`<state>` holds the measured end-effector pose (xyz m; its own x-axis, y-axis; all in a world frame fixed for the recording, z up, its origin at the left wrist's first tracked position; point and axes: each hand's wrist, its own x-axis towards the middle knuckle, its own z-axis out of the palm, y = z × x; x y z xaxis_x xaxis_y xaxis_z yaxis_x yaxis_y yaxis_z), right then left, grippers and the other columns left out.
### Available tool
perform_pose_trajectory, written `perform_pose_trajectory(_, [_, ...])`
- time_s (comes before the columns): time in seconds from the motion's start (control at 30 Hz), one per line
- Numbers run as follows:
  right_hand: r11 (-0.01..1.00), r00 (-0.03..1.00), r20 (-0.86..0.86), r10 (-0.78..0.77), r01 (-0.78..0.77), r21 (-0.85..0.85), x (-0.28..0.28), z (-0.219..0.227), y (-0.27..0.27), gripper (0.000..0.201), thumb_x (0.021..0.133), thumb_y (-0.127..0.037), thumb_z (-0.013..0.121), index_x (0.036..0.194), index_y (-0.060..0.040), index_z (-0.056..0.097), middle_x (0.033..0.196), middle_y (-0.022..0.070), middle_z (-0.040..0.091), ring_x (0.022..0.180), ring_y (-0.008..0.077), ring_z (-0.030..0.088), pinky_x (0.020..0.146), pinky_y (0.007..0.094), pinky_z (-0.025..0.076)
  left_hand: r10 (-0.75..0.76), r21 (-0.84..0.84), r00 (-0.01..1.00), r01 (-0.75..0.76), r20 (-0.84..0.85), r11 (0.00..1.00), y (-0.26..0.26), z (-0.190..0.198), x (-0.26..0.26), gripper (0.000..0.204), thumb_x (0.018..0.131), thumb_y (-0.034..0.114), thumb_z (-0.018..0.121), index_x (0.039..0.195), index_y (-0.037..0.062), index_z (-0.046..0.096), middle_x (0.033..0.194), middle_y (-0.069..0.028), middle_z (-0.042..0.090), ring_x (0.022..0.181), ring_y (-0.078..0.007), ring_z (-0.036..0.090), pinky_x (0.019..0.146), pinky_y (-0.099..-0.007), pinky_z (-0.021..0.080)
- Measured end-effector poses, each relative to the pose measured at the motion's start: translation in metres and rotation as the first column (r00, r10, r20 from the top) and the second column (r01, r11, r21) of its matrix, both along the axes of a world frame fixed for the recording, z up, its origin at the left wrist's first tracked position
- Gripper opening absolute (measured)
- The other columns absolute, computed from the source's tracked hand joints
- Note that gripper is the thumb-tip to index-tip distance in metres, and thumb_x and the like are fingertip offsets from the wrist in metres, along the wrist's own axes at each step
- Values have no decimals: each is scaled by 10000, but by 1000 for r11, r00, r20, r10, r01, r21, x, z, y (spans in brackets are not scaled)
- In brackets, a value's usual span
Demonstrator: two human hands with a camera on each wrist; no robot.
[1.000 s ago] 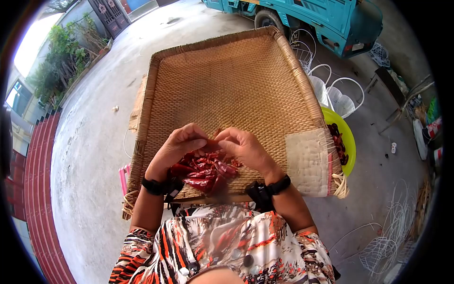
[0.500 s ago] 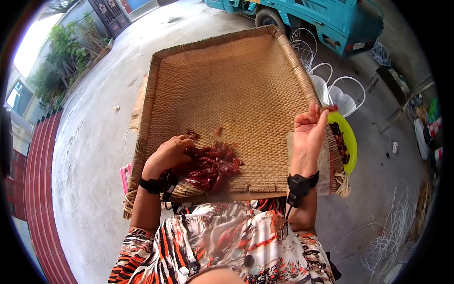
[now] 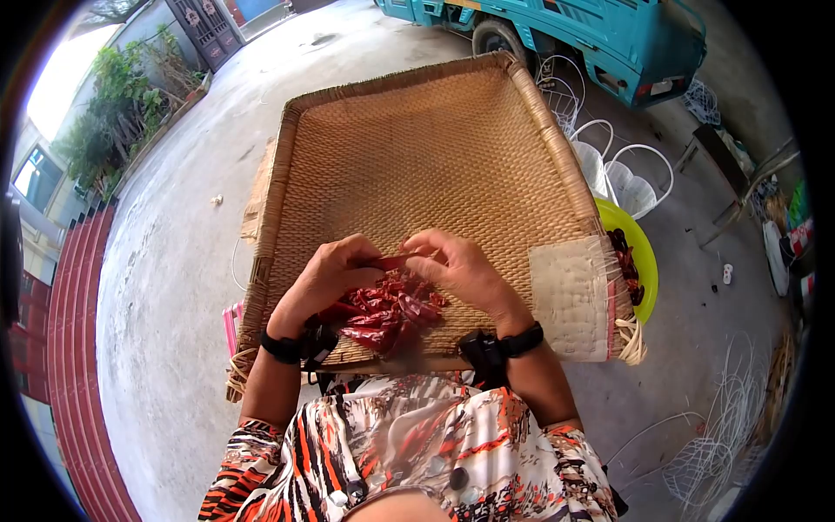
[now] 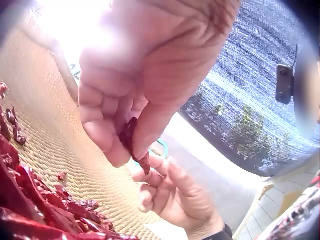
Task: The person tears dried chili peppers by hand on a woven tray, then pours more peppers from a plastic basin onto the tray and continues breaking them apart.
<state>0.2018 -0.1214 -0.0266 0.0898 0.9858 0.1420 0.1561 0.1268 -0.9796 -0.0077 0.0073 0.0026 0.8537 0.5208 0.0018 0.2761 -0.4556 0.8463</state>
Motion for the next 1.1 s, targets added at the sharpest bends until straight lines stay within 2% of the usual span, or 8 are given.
perform_pose_trajectory(0.2, [998,994,-82,65,-64,18,-4,-6,1,188,971,-150,629,1070,4,673,913,23,672,842,80,633,737,244,537,-38,-285,992,70,116,956,-4,1,8,201,923,39,653,1112,4,598,916,-53,690,840,-80,617,746,-232,504])
perform_pose_trajectory(0.3, [992,987,-115,109,-116,-51,-4,-9,0,214,976,-162,624,1112,-1,662,904,21,676,836,79,638,737,236,537,48,-563,964,111,261,819,-9,10,8,182,948,74,637,1113,7,599,920,-35,687,846,-80,620,762,-224,500])
perform_pose_trajectory(0.4, [996,996,-88,-21,14,-85,-2,-7,0,221,989,-197,608,1121,-30,667,870,9,673,773,70,629,715,229,532,99,-520,976,17,195,854,-2,9,4,206,958,109,636,1137,13,601,935,-24,677,837,-88,620,764,-226,502])
perform_pose_trajectory(0.53, [929,843,-403,-356,366,-56,16,-4,-1,195,1010,-258,568,1058,-97,667,797,-4,649,657,56,585,637,215,509,26,-284,999,-17,29,959,8,0,-11,232,921,112,673,1129,25,620,964,-49,679,852,-122,614,749,-267,502])
perform_pose_trajectory(0.7, [803,340,-935,-96,582,129,72,-18,-14,174,1011,-254,564,1076,-109,632,791,-41,577,676,52,535,627,204,460,-308,103,935,329,-179,939,-17,6,-9,324,780,175,771,1060,63,654,926,-77,639,868,-211,613,770,-345,499])
perform_pose_trajectory(0.83, [688,233,-970,66,693,214,120,-25,-40,280,1015,-326,539,1066,-69,637,824,-15,630,680,95,571,669,250,482,-338,176,887,405,-316,897,-33,-3,-8,481,730,316,817,1097,76,618,983,-96,558,916,-271,588,779,-385,497])
perform_pose_trajectory(0.97, [790,-108,-994,25,612,-46,127,-21,-49,331,1011,-342,527,1028,-35,648,806,10,656,673,130,598,665,284,500,-278,294,866,417,-416,860,-51,8,1,571,718,335,825,1178,104,578,1033,-113,524,939,-300,580,787,-398,494])
perform_pose_trajectory(1.1, [869,95,-995,-4,492,43,108,-36,-30,216,1005,-229,537,1047,-48,648,804,16,655,671,134,600,648,278,496,-401,232,881,457,-252,858,-50,-4,2,398,757,283,800,1067,94,635,1009,-111,531,924,-287,571,779,-394,487])
